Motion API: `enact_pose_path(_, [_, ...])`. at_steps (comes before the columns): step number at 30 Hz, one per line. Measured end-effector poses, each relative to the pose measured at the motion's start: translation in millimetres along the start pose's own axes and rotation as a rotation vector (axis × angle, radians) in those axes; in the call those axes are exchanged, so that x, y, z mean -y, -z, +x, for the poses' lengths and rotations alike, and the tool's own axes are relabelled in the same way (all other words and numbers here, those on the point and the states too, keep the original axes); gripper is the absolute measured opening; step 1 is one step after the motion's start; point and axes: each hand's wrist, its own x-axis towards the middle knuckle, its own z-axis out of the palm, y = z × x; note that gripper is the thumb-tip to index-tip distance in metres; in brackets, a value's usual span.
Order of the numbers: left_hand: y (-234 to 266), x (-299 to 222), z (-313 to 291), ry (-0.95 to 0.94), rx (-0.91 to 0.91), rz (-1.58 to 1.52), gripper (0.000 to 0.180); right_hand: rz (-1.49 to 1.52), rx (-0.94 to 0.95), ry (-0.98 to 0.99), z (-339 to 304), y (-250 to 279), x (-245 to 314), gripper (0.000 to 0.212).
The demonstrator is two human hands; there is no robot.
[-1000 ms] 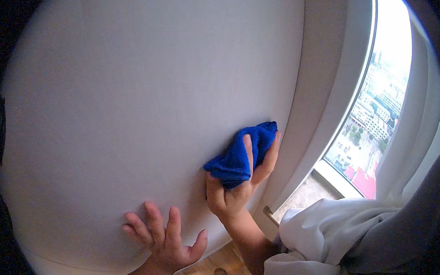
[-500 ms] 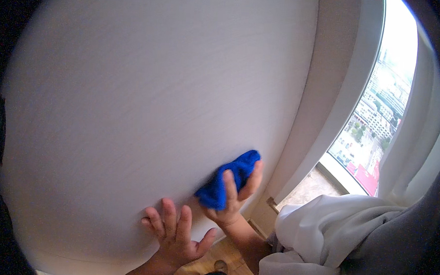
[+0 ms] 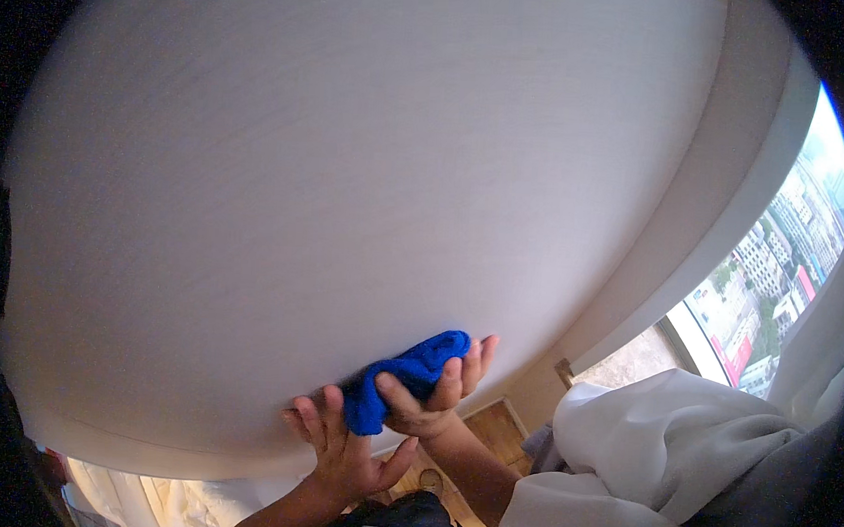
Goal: The person wipes a white wall and a window sill using a blue cloth. The person moves the cloth across the wall in circular and linear motions, then wipes the window sill near a large window.
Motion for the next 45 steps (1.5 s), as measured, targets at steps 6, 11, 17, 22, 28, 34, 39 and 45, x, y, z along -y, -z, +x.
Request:
enact_pose_path(6, [27, 8, 8, -0.093, 0.16, 0.091, 0.084, 0.032, -0.108, -0.395, 30, -5, 4, 0.082])
enact_pose_path(11, [39, 17, 1, -0.042, 0.17, -0.065, 0.085, 0.038, -0.07, -0.399, 33, -8, 33, 0.076])
enact_pose_path(17, [53, 31, -10, 0.113, 0.017, -0.038, 0.082, 0.028, -0.041, -0.247, 2, -25, 82, 0.05])
enact_pose_path(22, [67, 52, -16, 0.034, 0.069, 0.084, 0.089, 0.004, -0.106, -0.288, 1, -22, 52, 0.055])
enact_pose_path(28, [76, 65, -13, -0.003, 0.028, 0.092, 0.08, 0.097, -0.188, -0.685, 21, -29, 78, 0.08])
enact_pose_path(34, [79, 70, -24, 0.012, -0.056, -0.04, 0.075, 0.262, -0.165, -0.581, 11, -33, 135, 0.054])
enact_pose_path(39, [77, 82, -32, -0.01, -0.054, 0.043, 0.069, 0.202, -0.193, -0.464, -20, -36, 111, 0.053])
enact_pose_path(45, [76, 82, -29, -0.02, -0.057, 0.055, 0.068, 0.085, -0.182, -0.729, 5, -30, 99, 0.079])
